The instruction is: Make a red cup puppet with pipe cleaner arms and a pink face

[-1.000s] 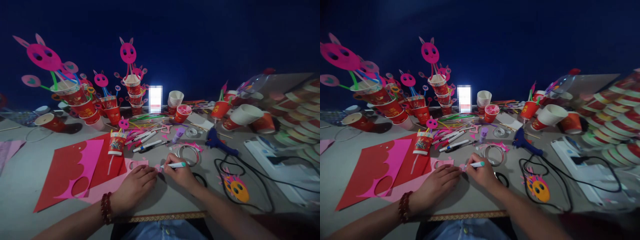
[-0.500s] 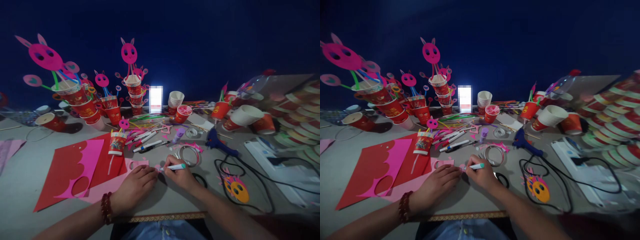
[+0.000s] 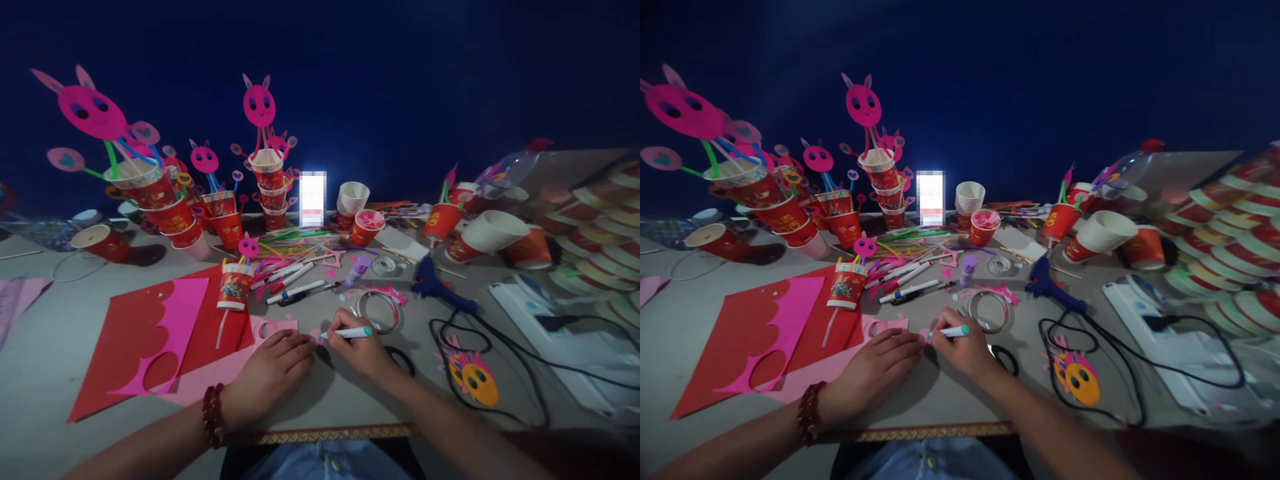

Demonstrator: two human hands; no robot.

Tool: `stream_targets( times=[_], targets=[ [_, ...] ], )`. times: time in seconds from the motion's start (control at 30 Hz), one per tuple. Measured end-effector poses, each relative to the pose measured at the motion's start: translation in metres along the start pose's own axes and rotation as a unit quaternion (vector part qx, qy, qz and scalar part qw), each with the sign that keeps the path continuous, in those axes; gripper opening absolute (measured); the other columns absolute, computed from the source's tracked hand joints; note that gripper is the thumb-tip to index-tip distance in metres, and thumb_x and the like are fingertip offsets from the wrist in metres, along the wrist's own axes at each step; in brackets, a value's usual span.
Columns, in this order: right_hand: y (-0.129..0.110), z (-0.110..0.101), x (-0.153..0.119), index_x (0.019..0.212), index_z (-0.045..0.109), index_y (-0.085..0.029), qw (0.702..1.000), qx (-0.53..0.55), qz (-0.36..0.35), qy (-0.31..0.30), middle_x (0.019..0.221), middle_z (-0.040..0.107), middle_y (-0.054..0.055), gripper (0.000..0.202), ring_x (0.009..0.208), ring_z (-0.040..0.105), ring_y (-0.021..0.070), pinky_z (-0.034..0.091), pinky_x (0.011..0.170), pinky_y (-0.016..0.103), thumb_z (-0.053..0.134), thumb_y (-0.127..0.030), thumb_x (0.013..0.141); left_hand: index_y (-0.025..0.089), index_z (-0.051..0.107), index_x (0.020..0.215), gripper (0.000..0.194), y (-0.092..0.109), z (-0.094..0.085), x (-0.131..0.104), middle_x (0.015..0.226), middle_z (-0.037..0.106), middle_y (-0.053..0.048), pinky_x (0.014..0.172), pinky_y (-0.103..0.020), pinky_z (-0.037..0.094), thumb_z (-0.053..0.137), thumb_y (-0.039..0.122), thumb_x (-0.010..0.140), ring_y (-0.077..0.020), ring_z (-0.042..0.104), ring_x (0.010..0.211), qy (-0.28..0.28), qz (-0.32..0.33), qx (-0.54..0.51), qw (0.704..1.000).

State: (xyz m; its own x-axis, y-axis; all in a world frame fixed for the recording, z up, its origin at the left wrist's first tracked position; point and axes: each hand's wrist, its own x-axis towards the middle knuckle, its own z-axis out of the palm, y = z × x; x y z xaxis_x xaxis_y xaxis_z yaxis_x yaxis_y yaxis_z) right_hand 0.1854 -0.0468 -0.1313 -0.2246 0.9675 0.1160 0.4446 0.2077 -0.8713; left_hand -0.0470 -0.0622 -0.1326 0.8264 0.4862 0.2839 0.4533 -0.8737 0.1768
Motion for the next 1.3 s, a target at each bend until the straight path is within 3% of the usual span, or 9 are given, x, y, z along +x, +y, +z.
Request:
stream_targets(
  times=[1.3],
  targets=[
    [-0.0020,0.0003,-0.0006,0.072,0.052,-0.023,1.000,-0.001,0.000,-0.020,0.062,0.055,-0.005,0.013,0.056,0.049,0.0136,0.034,0.057,0.025,0.056,-0.022,0.084,0.015,0.063,0.122,0.026,0.0006,-0.0003,0.0011,0.133,0.067,-0.009,0.105,-0.042,0.047,0.047,0.018,0.101,-0.0237,0.059,0.122,-0.011,-0.002,0.002,1.000]
  ],
)
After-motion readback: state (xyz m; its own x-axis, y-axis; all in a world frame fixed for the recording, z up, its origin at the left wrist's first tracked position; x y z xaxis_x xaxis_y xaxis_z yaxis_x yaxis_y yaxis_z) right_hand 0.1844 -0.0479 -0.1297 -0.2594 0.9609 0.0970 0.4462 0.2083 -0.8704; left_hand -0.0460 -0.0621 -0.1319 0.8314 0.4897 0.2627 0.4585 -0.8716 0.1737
